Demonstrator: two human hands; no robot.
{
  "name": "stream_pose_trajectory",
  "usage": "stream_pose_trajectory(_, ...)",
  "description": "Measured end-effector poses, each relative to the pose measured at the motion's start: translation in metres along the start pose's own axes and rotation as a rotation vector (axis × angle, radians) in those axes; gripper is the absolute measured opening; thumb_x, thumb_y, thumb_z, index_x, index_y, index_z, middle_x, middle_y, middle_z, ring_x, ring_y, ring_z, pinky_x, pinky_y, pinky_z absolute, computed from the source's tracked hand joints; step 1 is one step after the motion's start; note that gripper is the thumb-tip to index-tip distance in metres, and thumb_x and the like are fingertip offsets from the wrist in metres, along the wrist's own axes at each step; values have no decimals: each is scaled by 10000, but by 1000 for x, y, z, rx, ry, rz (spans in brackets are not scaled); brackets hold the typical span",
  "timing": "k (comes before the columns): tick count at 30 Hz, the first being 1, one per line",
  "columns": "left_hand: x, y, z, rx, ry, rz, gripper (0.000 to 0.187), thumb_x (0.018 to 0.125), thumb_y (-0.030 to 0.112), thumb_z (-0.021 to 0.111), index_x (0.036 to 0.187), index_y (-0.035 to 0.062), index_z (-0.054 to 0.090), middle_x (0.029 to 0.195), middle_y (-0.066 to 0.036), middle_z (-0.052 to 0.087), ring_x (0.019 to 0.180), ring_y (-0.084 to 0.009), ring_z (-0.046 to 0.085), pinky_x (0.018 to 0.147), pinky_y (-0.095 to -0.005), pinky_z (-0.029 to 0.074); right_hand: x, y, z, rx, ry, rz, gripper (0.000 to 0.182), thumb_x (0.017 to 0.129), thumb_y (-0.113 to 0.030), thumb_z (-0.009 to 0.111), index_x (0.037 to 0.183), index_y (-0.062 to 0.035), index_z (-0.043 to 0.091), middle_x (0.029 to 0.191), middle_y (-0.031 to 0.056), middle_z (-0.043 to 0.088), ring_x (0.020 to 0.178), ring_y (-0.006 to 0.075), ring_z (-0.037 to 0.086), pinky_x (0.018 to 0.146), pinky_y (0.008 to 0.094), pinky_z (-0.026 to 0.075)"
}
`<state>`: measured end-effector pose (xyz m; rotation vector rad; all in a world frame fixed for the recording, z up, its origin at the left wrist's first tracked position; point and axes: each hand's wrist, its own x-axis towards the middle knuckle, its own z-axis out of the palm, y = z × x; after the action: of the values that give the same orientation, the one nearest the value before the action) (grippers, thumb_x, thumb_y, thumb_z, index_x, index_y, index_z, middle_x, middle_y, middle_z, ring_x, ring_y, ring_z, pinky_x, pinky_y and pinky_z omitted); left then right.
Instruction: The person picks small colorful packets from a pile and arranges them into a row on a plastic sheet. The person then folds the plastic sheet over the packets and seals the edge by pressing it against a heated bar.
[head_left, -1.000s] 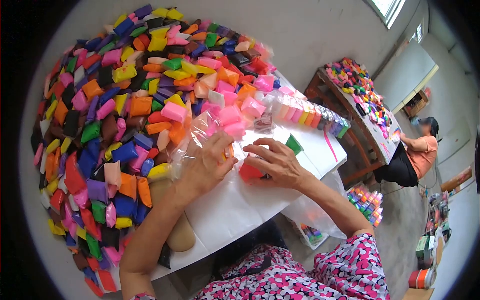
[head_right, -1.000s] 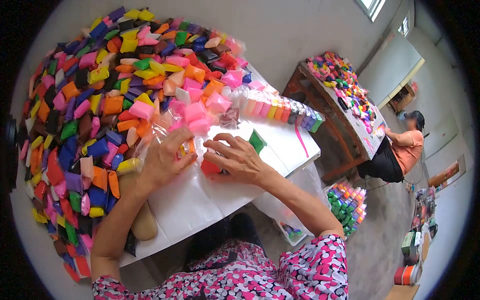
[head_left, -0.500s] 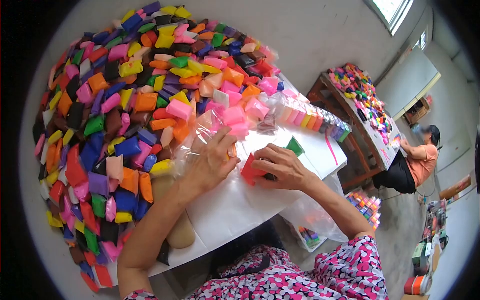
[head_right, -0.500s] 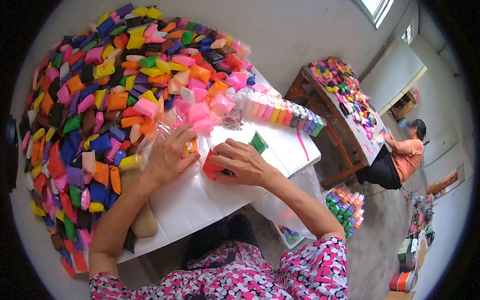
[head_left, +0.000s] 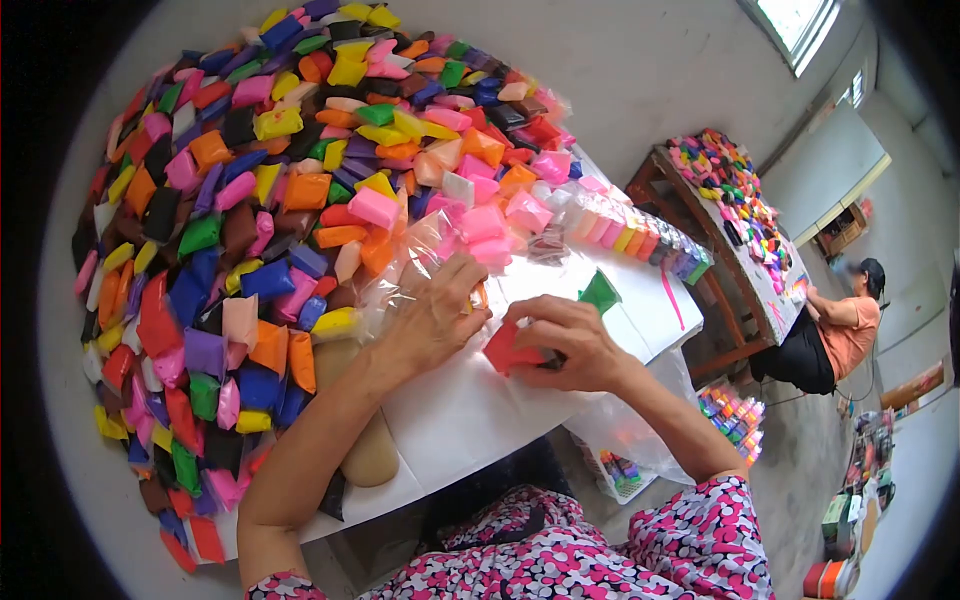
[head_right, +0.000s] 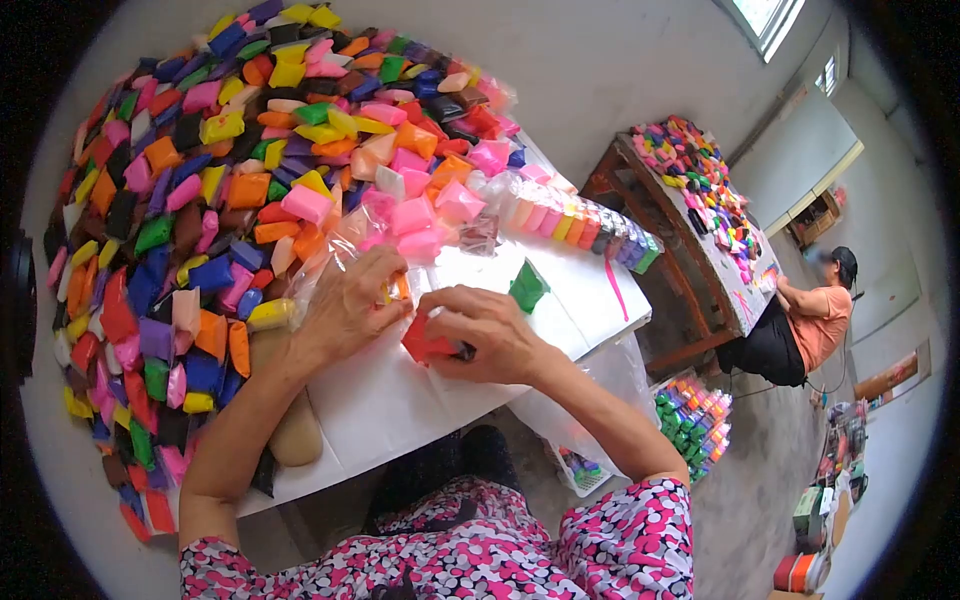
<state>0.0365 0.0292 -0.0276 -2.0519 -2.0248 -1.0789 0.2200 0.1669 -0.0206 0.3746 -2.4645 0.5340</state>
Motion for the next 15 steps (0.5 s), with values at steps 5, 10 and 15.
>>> stream_pose_trajectory(5, 1, 7, -6, 34, -51, -66, 324, 801, 172, 640, 1064, 8, 545, 1036, -176, 564, 961, -365, 583, 861, -455, 438, 49, 1, -34, 14, 354, 15, 323, 634, -96, 839, 869, -81, 618, 1067, 116, 625, 897, 271, 640, 779, 358, 516)
stream_pose_trajectory(10, 6, 16, -15, -96, -193, -333, 352, 787, 202, 715, 1046, 3, 583, 953, -175, 620, 879, -361, 614, 779, -442, 478, 72, 31, 4, 85, 498, -28, 343, 641, -114, 853, 884, -72, 614, 1108, 115, 613, 919, 261, 639, 779, 354, 522)
stream_pose_trajectory(15, 0, -5, 8, -26, 58, -79, 345, 779, 199, 725, 1021, 6, 574, 920, -151, 602, 845, -351, 617, 749, -446, 476, 55, 46, 13, -29, 445, 13, 346, 639, -122, 851, 890, -74, 619, 1108, 109, 617, 938, 270, 647, 766, 350, 533)
